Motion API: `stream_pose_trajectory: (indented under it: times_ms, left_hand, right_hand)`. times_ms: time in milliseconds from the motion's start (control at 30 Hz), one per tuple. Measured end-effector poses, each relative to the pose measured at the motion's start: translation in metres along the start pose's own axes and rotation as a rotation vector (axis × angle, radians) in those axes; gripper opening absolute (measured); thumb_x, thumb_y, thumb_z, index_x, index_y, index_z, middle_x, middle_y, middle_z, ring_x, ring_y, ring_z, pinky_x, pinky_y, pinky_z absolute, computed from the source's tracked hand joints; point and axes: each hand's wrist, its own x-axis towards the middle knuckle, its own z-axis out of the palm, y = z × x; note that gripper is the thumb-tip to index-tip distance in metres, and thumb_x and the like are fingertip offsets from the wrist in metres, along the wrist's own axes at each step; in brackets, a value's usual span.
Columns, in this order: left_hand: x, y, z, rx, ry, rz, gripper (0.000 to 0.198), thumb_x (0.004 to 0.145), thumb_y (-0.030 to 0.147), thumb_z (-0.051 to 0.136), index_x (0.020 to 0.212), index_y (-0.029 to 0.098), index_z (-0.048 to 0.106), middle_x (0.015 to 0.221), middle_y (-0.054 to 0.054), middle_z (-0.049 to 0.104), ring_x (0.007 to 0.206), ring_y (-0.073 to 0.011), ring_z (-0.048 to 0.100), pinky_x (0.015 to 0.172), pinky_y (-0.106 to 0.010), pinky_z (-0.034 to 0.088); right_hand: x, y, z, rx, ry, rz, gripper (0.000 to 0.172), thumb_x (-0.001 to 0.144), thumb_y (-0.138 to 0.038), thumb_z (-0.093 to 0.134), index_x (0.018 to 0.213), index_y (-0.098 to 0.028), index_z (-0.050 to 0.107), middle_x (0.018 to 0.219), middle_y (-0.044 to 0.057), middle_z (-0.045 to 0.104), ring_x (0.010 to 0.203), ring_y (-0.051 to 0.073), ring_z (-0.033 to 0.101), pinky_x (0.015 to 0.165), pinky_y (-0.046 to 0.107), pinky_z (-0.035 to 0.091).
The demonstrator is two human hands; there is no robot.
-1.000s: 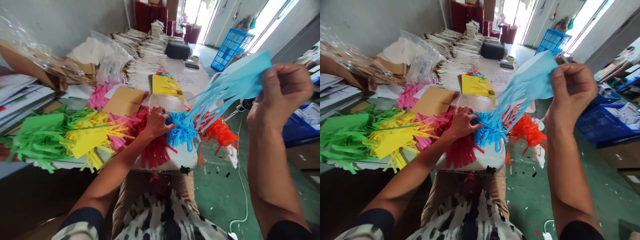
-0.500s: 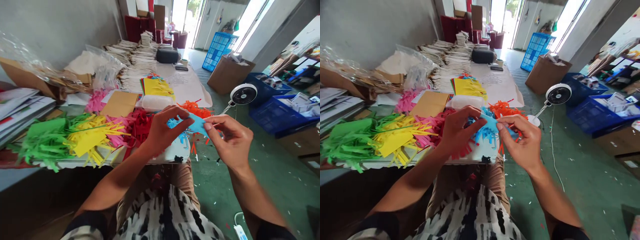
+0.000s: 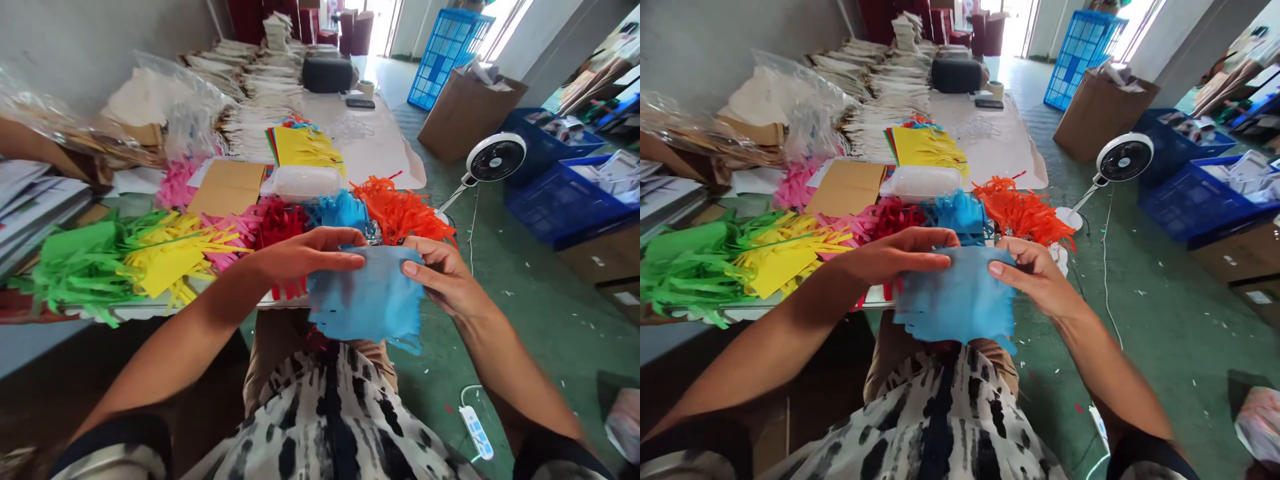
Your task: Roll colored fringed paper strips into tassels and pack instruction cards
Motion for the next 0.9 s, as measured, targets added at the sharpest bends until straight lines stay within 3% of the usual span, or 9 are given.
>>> stream_pose_trajectory:
  times_ms: [100,167,333,367,500,633,767,833,900]
  left_hand:
    - [-0.007,-0.009,-0.026,0.163,-0.050,-0.150,0.040,0.091,0.051,0.074,0.117,0.022,0.065,0.070,0.002,0.072,0.044,-0.0090,0.056,0.042,-0.020,0.040]
    - [-0.010,-0.017,-0.037,0.396,0.048,-0.149,0.039,0.093,0.049,0.072,0.120,0.021,0.066,0.070,0.001,0.072,0.049,-0.0109,0.059,0.046,-0.021,0.043]
    - [-0.012,-0.053,-0.015,1.131,0.666,0.084,0.044,0.096,0.045,0.072,0.129,0.017,0.067,0.114,-0.013,0.077,0.108,-0.0293,0.073,0.096,-0.044,0.058]
    - [-0.012,-0.063,-0.002,1.156,0.674,0.175,0.048,0.096,0.048,0.071,0.133,0.017,0.065,0.126,-0.015,0.074,0.120,-0.0309,0.069,0.106,-0.048,0.055]
    - [-0.001,-0.111,0.048,1.114,0.395,0.402,0.074,0.093,0.052,0.075,0.153,0.016,0.051,0.153,-0.016,0.062,0.146,-0.0316,0.054,0.130,-0.056,0.037]
    - [0.014,-0.153,0.068,1.168,0.372,0.392,0.052,0.099,0.020,0.062,0.150,0.011,0.055,0.153,-0.017,0.062,0.149,-0.0300,0.053,0.124,-0.049,0.049]
    - [0.017,-0.164,0.071,1.232,0.427,0.394,0.042,0.102,0.015,0.053,0.142,0.012,0.064,0.148,-0.016,0.066,0.143,-0.0293,0.059,0.120,-0.046,0.054]
    - [0.016,-0.160,0.073,1.254,0.444,0.399,0.039,0.103,0.019,0.053,0.138,0.010,0.067,0.144,-0.016,0.069,0.139,-0.0304,0.062,0.117,-0.046,0.055]
    - [0.014,-0.155,0.075,1.269,0.451,0.400,0.037,0.103,0.020,0.053,0.133,0.009,0.070,0.141,-0.017,0.071,0.135,-0.0315,0.064,0.114,-0.047,0.057]
  right_hand:
    - [-0.001,0.006,-0.012,-0.104,0.021,0.090,0.029,0.091,-0.048,0.079,0.083,-0.022,0.067,0.075,-0.003,0.056,0.061,0.010,0.046,0.055,0.026,0.036]
    - [0.002,0.018,-0.016,-0.240,0.012,0.131,0.030,0.090,-0.050,0.078,0.088,-0.022,0.068,0.080,-0.002,0.060,0.067,0.012,0.050,0.058,0.026,0.038]
    - [0.013,0.071,-0.015,-0.564,0.078,0.180,0.027,0.092,-0.048,0.071,0.097,-0.022,0.067,0.091,0.002,0.071,0.079,0.018,0.062,0.070,0.030,0.045]
    - [0.014,0.080,-0.014,-0.638,0.091,0.195,0.024,0.092,-0.045,0.070,0.100,-0.022,0.067,0.093,0.003,0.073,0.080,0.020,0.064,0.071,0.031,0.046]
    - [0.014,0.101,-0.013,-0.894,0.100,0.241,0.025,0.093,-0.036,0.067,0.113,-0.022,0.065,0.101,0.006,0.078,0.084,0.025,0.072,0.075,0.034,0.047]
    - [0.005,0.097,-0.017,-1.013,0.110,0.158,0.031,0.097,-0.038,0.063,0.123,-0.021,0.063,0.111,0.010,0.078,0.092,0.027,0.073,0.080,0.037,0.052]
    - [-0.022,0.082,-0.001,-1.228,0.150,-0.152,0.056,0.099,-0.050,0.064,0.145,-0.020,0.054,0.143,0.016,0.065,0.134,0.035,0.058,0.116,0.056,0.040]
    - [-0.039,0.082,0.015,-1.290,0.039,-0.233,0.068,0.097,-0.055,0.067,0.151,-0.017,0.050,0.147,0.017,0.063,0.138,0.037,0.054,0.124,0.059,0.031]
    - [-0.053,0.088,0.027,-1.330,-0.035,-0.224,0.062,0.099,-0.048,0.065,0.149,-0.014,0.053,0.142,0.016,0.067,0.133,0.035,0.058,0.123,0.056,0.033]
